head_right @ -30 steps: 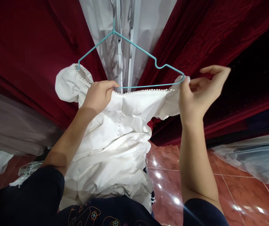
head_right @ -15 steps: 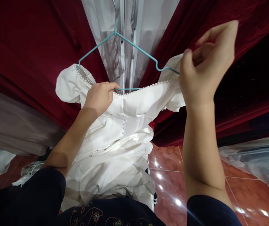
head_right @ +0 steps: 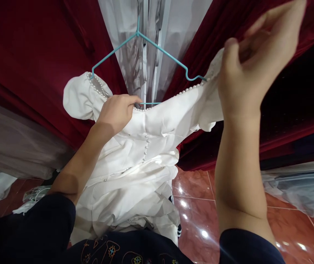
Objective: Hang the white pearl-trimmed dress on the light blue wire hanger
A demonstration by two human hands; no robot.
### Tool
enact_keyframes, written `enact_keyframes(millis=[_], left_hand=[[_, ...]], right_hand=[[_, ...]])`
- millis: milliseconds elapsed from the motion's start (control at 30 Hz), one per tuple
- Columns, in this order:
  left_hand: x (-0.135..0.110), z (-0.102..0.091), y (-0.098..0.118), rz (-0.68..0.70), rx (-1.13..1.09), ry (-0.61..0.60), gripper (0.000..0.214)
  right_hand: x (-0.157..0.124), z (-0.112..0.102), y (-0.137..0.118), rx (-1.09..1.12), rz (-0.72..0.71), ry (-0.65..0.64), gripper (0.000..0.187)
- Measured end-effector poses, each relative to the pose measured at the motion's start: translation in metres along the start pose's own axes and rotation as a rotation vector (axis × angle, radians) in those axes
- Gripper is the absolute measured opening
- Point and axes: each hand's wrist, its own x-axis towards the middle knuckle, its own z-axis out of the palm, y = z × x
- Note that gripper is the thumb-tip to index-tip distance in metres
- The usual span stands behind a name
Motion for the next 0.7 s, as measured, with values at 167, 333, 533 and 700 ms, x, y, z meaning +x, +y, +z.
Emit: enact_keyframes(millis=[167,333,533,700], left_hand=[[0.001,0.003,-0.004,-0.004,0.023,0.017,0.049],[-0.003,0.007,-0.008,0.029,-0.001,0.069,0.048],[-0.01,0.006,-0.003,0.045,-0.005,0.047,0.05],[-0.01,0.013,-0.007,0.084,-0.011,0.069,0.05]], right_hand=[[-0.01,0.03,-0.031,-0.128,-0.066,-0.243,0.038],[-0.05,0.024,-0.046,-0.187,-0.216,-0.161,0.023],[-0.095,0.031,-0.031,-0.184,-0.321,-0.413,0.035],[-0.103,0.03,-0.013,-0.139,-0.298,-0.282,0.029]])
